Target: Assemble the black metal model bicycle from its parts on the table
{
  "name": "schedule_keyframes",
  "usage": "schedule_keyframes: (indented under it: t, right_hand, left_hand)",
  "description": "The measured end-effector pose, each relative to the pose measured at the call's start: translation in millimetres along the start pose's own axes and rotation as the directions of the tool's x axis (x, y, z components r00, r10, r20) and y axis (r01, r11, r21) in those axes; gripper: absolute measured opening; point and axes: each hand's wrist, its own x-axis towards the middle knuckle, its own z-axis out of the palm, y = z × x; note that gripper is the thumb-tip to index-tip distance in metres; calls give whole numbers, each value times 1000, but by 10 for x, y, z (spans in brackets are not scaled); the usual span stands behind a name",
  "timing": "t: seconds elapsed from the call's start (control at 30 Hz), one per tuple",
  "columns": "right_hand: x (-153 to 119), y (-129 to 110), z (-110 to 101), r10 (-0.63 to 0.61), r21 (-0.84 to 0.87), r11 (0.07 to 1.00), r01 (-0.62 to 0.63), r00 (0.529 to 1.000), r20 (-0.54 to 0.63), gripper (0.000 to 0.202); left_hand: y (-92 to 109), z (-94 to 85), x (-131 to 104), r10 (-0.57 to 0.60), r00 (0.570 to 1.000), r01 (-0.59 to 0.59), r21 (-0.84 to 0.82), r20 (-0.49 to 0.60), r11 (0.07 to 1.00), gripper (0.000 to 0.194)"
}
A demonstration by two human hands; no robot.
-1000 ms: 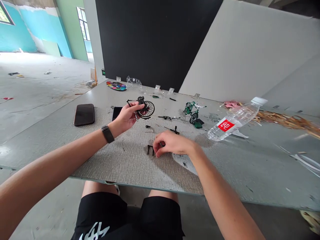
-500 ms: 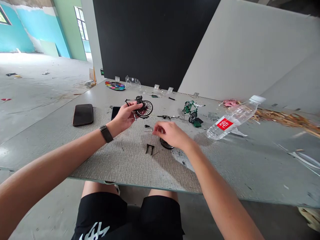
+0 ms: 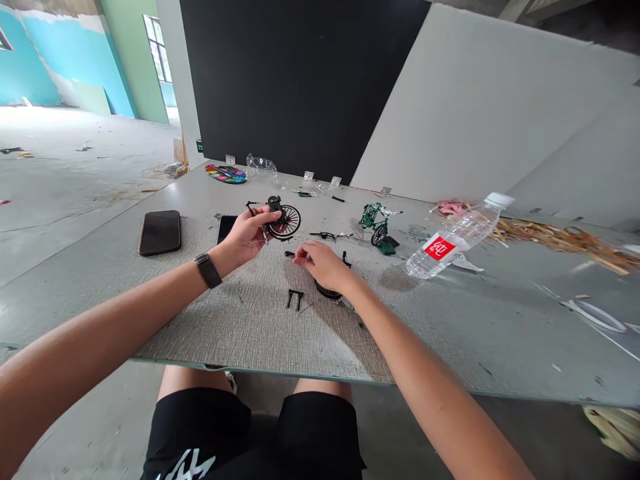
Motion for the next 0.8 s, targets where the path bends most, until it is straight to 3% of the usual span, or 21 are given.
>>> schedule_keyframes:
  t: [0.17,0.3,0.37,0.53,0.8]
  right_hand:
    - [-18,41,-20,94,225,973,-53,980,-175,16]
    - [4,102,56,219,577,813,-79,960,-177,19]
    - [14,117,86,241,655,752,-80,957,-160,24]
    - [17,106,93,222,663,745,-64,962,-156,28]
    - [-16,74,28,181,477,877,-46,954,-239,20]
  left_hand:
    - [5,6,-13,3,1000,-3,-4,13,1000,24]
    - [10,17,-27,3,1000,-2,-6,22,1000,24]
    - [11,23,-31,5,1000,-5,-12,18,1000,24]
    - [14,34,-31,4,1000,-4,-19,-4,1000,24]
    - [8,24,-15,9,1000,-9,-27,-14,1000,25]
